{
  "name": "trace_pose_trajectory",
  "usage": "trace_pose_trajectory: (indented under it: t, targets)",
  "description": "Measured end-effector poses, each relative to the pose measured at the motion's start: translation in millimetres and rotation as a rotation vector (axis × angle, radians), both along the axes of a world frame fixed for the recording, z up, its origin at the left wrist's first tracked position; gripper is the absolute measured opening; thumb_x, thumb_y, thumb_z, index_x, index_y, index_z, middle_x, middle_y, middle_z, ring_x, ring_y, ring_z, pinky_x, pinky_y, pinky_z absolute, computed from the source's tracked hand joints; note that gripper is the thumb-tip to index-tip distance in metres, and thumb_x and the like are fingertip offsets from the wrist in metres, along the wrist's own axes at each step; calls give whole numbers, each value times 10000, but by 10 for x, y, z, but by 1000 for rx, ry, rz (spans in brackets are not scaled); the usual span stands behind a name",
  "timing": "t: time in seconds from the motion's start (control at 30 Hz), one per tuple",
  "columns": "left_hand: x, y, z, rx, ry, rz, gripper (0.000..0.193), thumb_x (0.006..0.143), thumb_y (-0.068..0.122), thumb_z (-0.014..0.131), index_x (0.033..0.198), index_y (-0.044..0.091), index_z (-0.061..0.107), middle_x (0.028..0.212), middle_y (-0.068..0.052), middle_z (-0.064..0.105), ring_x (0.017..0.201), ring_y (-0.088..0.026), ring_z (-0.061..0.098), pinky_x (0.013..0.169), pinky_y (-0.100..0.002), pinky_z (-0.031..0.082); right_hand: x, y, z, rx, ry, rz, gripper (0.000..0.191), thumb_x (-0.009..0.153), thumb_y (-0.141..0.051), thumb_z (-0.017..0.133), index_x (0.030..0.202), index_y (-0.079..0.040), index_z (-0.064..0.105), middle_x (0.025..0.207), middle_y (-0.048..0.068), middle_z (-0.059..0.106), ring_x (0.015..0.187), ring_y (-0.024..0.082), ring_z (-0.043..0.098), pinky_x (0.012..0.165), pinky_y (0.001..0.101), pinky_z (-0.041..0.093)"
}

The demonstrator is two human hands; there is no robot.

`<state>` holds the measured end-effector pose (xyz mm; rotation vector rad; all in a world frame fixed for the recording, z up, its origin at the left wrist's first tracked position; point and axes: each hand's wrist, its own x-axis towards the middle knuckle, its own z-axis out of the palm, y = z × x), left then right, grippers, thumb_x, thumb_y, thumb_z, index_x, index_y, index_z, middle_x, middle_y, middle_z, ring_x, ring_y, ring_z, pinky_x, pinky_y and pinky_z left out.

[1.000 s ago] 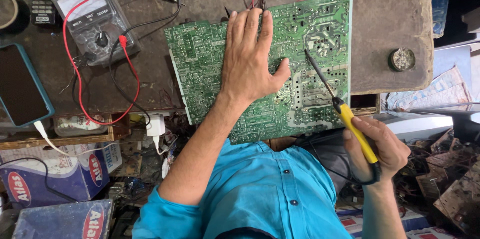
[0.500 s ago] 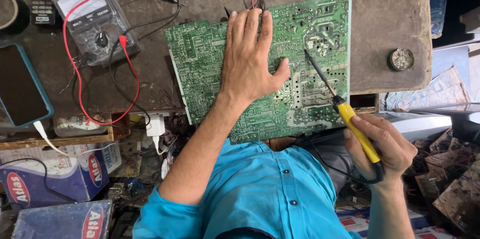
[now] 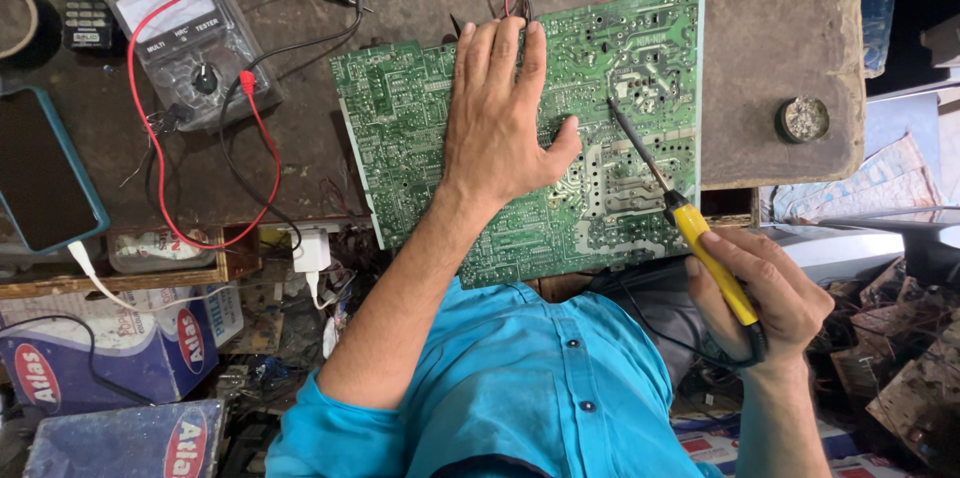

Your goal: The person uses a soldering iron and a probe to work on a green circuit board. They repeatedly apply the soldering iron to various points on the board while holding the board steady with the other hand. The person occasionally repositions the board and continues soldering different areas.

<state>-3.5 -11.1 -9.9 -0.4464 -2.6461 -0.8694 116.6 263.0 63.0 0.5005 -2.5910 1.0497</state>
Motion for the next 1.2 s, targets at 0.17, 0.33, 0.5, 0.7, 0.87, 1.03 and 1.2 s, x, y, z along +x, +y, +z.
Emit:
trace_pose_trajectory:
  t: [0.17,0.33,0.5,0.7,0.87,1.03,1.2]
  targets:
    - [2,6,19,1,0,3,882,848,394,730,1495,-96,385,1488,-320,411,1437,-485,370,1276,-625,204,7,-16,64,38,-10,8,246,909,7,809,1136,26,718,1067,204,741,916,229,758,795,291,606]
    - [5,-3,28,0,1,4,879,850,393,727,1495,-98,385,1486,-322,412,1437,-485,370,1276,-622,203,-4,57,2,20,7,28,215,930,18,784,1131,44,713,1063,207,738,906,243,759,797,295,618]
    - [26,9,43,-5,17,1,879,849,389,726,1492,-103,383,1490,-324,407,1438,-485,366,1274,-624,202,124,106,-216,-405,-107,-139,165,1078,-33,720,1193,77,673,1049,193,737,853,190,735,777,260,606]
    - [31,34,75,0,8,0,877,842,386,731,1488,-99,390,1492,-314,409,1437,-484,370,1278,-625,207,296,121,-410,-705,-275,-257,181,1085,-42,690,1190,102,656,1050,202,724,820,183,708,764,262,582]
    - [41,54,78,-3,13,4,877,842,386,735,1487,-99,391,1491,-313,405,1429,-492,367,1273,-627,206,282,112,-505,-749,-282,-237,167,1081,-19,666,1207,88,653,1064,205,714,836,181,701,764,274,583]
    - [43,53,79,3,17,3,879,842,382,734,1491,-98,387,1495,-313,401,1434,-490,366,1276,-624,207,260,115,-611,-1003,-339,-230,199,1058,-17,650,1237,71,646,1079,215,706,860,203,707,756,299,587]
    - [40,52,82,1,16,-2,879,845,385,737,1490,-99,388,1489,-311,404,1433,-484,372,1276,-629,206,274,118,-670,-1199,-449,-289,241,1058,-55,646,1263,71,633,1113,237,711,871,220,695,779,310,581]
